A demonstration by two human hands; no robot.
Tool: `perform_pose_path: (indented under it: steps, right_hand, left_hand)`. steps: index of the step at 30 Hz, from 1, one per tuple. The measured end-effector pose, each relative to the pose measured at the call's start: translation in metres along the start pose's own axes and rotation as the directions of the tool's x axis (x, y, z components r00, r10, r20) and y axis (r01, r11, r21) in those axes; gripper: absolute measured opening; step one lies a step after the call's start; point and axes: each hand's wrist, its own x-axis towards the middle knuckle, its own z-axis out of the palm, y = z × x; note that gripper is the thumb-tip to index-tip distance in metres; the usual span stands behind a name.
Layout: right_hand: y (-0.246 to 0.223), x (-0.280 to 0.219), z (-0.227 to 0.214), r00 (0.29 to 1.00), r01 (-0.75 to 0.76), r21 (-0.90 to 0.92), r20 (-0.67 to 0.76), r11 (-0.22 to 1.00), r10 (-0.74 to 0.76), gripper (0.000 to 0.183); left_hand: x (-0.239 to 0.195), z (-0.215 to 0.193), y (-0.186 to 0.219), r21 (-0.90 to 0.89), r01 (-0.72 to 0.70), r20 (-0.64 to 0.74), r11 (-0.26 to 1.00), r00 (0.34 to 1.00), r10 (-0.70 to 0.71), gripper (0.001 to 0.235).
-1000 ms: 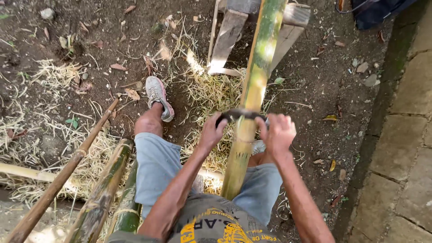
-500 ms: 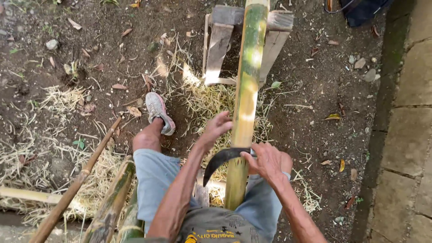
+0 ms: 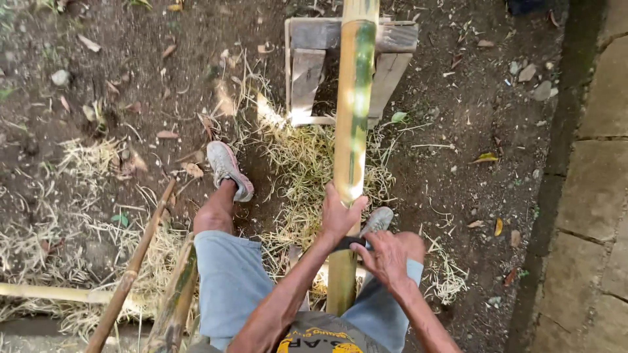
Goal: Smoothing a bamboo stalk using a curved blade tool.
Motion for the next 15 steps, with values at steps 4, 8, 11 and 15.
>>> perform_pose_path:
  steps: [4, 8, 11, 15]
  right_hand:
    - [0.009, 0.001, 0.016, 0.997, 0.047, 0.102, -0.065, 0.994, -0.040, 0.036]
    - [0.018, 0.000, 0.014, 0.988, -0.024, 0.222, -0.146, 0.975, 0.058, 0.032]
    - [0.022, 0.007, 0.010, 0.986, -0.015, 0.224, -0.157, 0.975, 0.051, 0.033]
    - [0.025, -0.004, 0.012, 0.992, 0.058, 0.156, -0.117, 0.986, -0.040, 0.036]
  left_hand:
    - [0.000, -0.024, 0.019, 0.018, 0.020, 0.044, 1.000, 0.999, -0.021, 0.070]
    - [-0.015, -0.055, 0.013, 0.351, -0.109, 0.174, 0.930, 0.983, 0.050, 0.066]
    - [-0.030, -0.062, 0.013, 0.412, -0.290, 0.170, 0.864, 0.956, 0.240, 0.044]
    - [-0.043, -0.054, 0.020, 0.280, -0.444, 0.200, 0.851, 0.894, 0.401, 0.038]
